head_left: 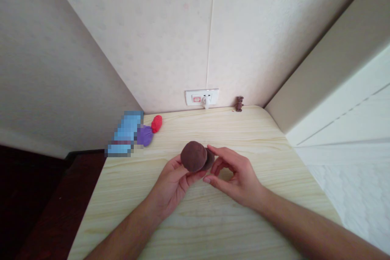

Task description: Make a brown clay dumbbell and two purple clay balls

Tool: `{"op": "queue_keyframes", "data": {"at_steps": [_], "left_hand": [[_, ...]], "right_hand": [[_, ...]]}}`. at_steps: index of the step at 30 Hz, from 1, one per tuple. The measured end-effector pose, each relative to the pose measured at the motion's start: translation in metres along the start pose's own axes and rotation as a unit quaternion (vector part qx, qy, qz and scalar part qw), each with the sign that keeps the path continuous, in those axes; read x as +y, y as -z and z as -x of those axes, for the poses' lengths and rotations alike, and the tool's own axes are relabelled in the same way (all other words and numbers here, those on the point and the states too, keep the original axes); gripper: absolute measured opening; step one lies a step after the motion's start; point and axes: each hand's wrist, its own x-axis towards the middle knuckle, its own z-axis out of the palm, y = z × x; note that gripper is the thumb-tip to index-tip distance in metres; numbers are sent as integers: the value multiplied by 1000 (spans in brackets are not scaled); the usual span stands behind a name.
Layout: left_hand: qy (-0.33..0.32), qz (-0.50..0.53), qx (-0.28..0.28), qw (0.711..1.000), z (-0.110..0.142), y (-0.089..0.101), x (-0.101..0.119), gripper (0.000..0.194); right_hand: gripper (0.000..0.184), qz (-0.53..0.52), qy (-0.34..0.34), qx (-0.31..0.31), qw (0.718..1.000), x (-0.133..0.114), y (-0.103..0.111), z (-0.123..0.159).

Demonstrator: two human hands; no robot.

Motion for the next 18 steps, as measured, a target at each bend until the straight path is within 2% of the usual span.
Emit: {"op": "queue_keyframes", "data": {"at_steps": [2,6,11,18], "left_hand": [[0,-3,-3,1000,0,0,0,24],[2,-15,-8,1000,0,0,-1,25],[2,-23,-23,999,-1,-1,-2,23],[5,-16,-23,1000,-2,-1,-3,24]], "right_hand": [[62,29,19,10,999,1,1,-1],[41,41,13,23,999,1,1,-3],[46,-36,-58,28,997,1,-1,-1],[35,-53,-70,41,995,4,-2,-1]]}}
